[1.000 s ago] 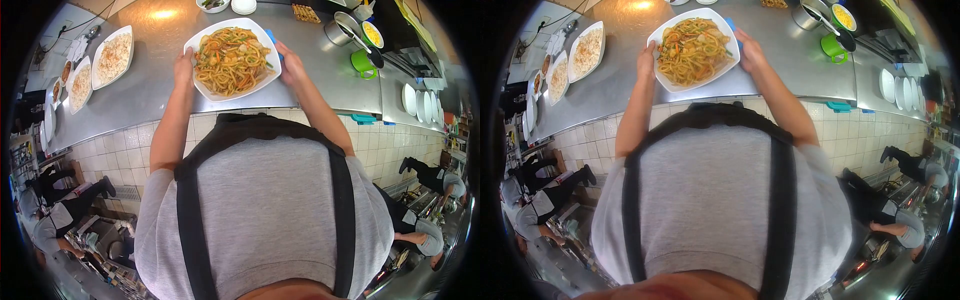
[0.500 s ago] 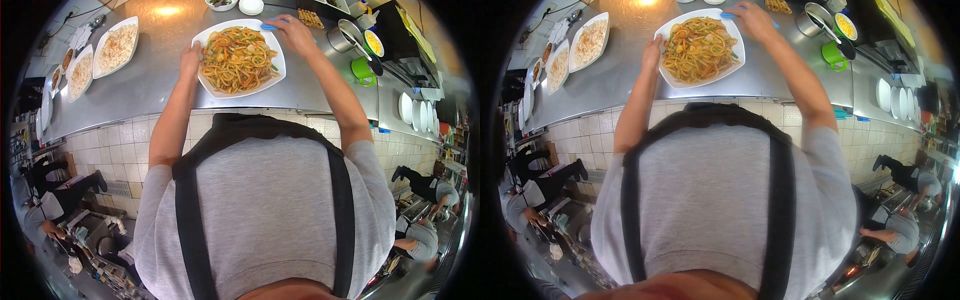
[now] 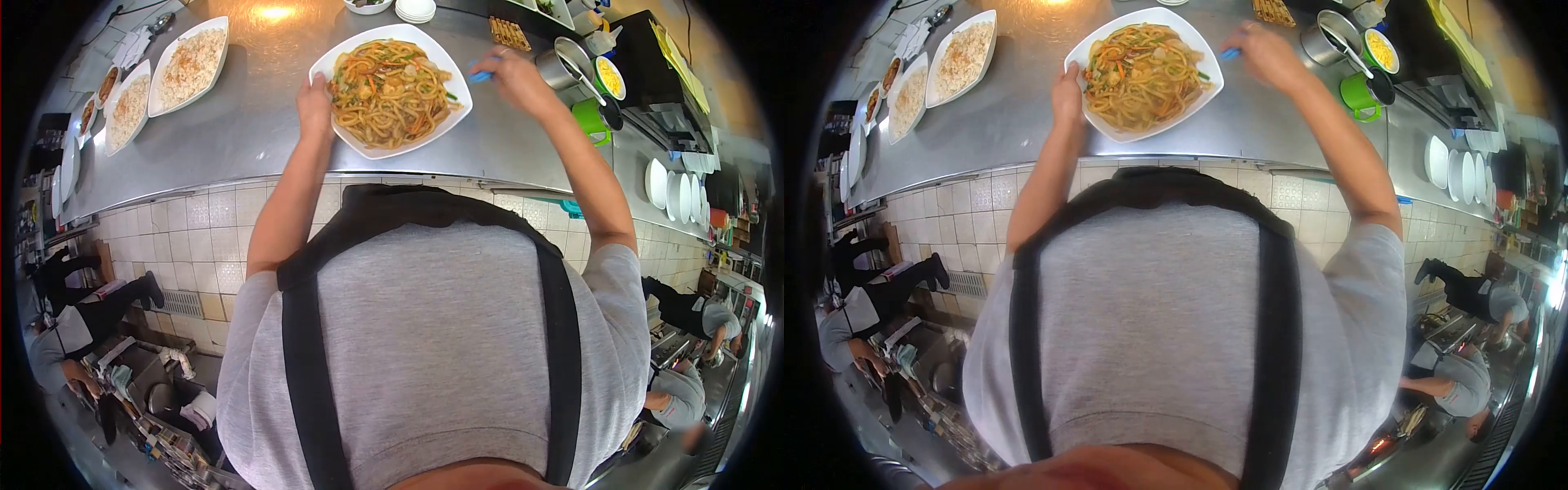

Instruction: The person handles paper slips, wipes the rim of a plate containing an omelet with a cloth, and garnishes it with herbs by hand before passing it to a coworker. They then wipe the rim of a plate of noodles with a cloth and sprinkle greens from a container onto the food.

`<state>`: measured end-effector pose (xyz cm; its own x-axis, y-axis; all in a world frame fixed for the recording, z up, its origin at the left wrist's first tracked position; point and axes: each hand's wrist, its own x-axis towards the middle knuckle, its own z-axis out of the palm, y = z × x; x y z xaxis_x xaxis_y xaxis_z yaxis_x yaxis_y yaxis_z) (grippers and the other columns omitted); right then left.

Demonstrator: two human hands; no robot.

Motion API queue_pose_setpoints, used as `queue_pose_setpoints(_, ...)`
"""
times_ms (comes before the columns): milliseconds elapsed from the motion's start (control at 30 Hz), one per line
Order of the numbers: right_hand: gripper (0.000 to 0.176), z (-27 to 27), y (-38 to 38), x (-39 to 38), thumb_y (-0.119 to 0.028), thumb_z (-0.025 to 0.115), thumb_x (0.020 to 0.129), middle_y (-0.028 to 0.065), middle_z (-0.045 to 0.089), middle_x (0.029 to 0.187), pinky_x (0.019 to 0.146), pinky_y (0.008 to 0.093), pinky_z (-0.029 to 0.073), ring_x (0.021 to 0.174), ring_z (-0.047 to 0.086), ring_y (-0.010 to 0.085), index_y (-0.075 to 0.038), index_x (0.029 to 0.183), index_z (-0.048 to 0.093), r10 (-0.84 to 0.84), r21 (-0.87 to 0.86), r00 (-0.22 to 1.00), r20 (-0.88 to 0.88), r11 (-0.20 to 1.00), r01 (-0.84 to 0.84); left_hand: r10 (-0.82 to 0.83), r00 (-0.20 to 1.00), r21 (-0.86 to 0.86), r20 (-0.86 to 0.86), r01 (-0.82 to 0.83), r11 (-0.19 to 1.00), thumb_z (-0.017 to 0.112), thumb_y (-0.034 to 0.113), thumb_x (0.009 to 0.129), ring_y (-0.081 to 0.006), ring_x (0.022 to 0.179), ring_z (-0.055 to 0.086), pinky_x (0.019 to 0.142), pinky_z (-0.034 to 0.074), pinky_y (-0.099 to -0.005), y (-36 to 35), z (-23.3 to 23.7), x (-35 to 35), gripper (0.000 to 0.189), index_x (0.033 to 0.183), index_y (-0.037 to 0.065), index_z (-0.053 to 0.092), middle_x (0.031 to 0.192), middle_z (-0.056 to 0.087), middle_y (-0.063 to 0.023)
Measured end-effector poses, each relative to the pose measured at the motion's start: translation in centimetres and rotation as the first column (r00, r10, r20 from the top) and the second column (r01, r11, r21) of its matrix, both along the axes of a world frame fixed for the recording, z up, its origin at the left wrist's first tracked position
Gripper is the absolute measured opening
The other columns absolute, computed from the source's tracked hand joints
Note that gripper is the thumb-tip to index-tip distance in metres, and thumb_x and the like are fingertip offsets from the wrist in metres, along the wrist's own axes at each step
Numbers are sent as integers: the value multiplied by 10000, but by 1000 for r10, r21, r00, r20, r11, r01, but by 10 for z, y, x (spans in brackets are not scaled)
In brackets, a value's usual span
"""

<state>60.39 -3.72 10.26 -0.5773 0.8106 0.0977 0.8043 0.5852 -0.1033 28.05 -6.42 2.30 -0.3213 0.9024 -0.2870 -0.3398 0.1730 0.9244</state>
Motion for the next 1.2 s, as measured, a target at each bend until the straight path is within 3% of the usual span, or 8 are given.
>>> queue_pose_setpoints(167, 353, 15, 5, 13, 53, 532, 774, 110, 616, 1012, 821, 364, 483, 940, 603, 292, -158, 1024, 665, -194, -66, 967, -163, 980, 186, 16, 984, -54, 176, -7, 999, 455, 214, 946, -230, 1103, 520, 925, 413, -337, -27, -2, -11, 357, 1236, 11, 498, 1173, 555, -141)
queue_pose_setpoints(367, 457, 3, 30, -42, 52, 535, 764, 77, 567, 1158, 835, 364, 494, 988, 578, 283, -230, 1109, 638, 39, 120, 999, 3, 992, -39, -447, 884, -109, -138, 435, 894, 485, 269, 936, -184, 1074, 538, 920, 410, -290, 24, 10, -28, 437, 1273, -9, 489, 1200, 565, -135)
queue_pose_setpoints(467, 442, -5, 34, -57, 16, 547, 744, 73, 529, 1198, 820, 352, 504, 1029, 548, 251, -212, 1113, 630, 205, 184, 959, 198, 953, -241, -462, 882, -72, -92, 457, 887, 497, 263, 932, -170, 1032, 552, 895, 420, -276, 27, 7, -26, 430, 1255, -20, 503, 1163, 584, -124)
queue_pose_setpoints(600, 406, -8, 20, -39, -18, 519, 765, 77, 529, 1192, 815, 345, 506, 1021, 544, 251, -189, 1117, 629, 199, 227, 949, 243, 940, -255, -433, 881, -59, -191, 430, 901, 505, 244, 931, -161, 995, 565, 865, 432, -267, 24, 9, -24, 407, 1236, -24, 523, 1114, 608, -116)
queue_pose_setpoints(800, 349, -11, -3, -43, -51, 491, 814, 110, 561, 1098, 765, 401, 518, 954, 589, 297, -170, 1111, 629, -74, 185, 969, 237, 982, 30, -361, 913, -55, -189, 358, 932, 502, 206, 931, -155, 953, 580, 846, 440, -261, 21, 7, -19, 381, 1232, -25, 534, 1087, 624, -111)
queue_pose_setpoints(867, 333, -1, 6, -49, -54, 481, 821, 141, 571, 1059, 756, 421, 518, 906, 612, 329, -155, 1099, 635, -192, -90, 962, 196, 973, 213, -332, 923, -46, -194, 330, 943, 499, 202, 931, -158, 960, 580, 849, 440, -261, 17, 7, -17, 384, 1241, -22, 530, 1099, 621, -113)
queue_pose_setpoints(1000, 339, -14, -8, -46, -46, 479, 809, 160, 569, 1051, 773, 419, 513, 893, 612, 347, -147, 1088, 641, -178, 68, 975, 134, 983, 171, -325, 938, -24, -121, 325, 945, 500, 200, 930, -160, 974, 577, 857, 439, -264, 16, 1, -16, 383, 1242, -19, 532, 1107, 620, -112)
queue_pose_setpoints(1200, 348, -4, -11, -34, -41, 504, 794, 170, 567, 1042, 764, 425, 516, 893, 604, 361, -167, 1090, 637, -167, -141, 980, 107, 973, 181, -303, 939, -5, -163, 306, 952, 497, 186, 930, -162, 963, 583, 847, 448, -266, 16, -1, -15, 375, 1240, -22, 534, 1105, 620, -119)
